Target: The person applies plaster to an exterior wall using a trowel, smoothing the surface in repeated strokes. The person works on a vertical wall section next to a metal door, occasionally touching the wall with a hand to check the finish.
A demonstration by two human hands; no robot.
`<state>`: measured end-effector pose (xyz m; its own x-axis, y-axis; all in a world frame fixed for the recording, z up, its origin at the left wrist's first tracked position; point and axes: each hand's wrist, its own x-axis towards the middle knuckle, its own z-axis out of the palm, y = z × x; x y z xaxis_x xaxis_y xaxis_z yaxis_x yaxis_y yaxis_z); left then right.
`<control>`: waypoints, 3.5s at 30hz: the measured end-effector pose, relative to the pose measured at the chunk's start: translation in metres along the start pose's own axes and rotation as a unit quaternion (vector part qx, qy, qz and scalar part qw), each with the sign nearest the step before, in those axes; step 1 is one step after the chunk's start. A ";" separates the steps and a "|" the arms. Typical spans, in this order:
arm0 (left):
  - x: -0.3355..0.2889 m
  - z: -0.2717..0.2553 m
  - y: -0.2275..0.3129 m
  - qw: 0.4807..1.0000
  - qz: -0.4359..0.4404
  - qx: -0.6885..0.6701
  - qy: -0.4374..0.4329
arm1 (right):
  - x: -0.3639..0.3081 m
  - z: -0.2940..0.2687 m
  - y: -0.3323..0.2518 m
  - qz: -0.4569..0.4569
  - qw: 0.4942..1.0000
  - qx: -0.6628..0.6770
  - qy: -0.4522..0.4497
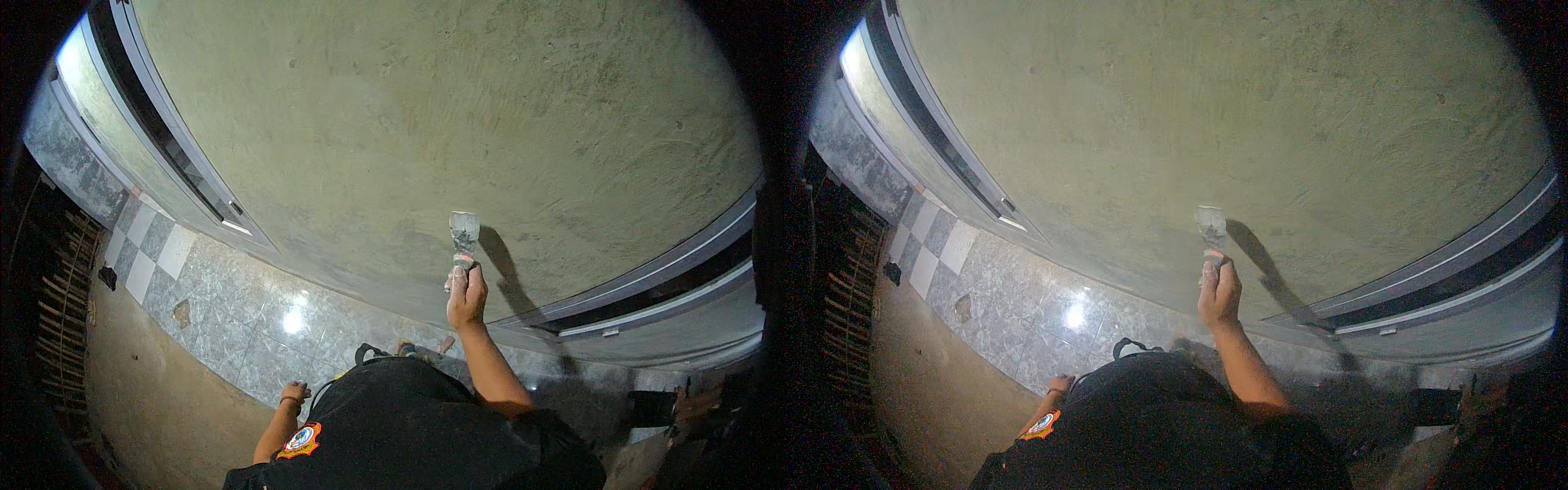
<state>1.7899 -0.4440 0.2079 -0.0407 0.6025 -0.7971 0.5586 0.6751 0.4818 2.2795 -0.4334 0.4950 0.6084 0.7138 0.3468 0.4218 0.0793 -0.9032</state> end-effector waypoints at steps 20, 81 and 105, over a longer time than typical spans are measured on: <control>0.002 0.004 0.014 1.000 0.017 -0.005 0.022 | -0.036 0.016 -0.029 0.159 0.977 0.137 -0.031; 0.020 -0.022 -0.058 0.997 0.051 0.047 0.033 | -0.020 0.119 -0.072 0.188 0.980 0.028 -0.060; 0.026 -0.035 -0.034 0.999 0.027 0.039 0.001 | 0.031 0.138 -0.125 0.172 0.982 0.044 -0.058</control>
<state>1.7409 -0.4359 0.1834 -0.0099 0.6373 -0.7705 0.6233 0.6065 0.4936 2.1528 -0.3256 0.5837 0.6216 0.7832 -0.0100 0.1409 -0.1244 -0.9822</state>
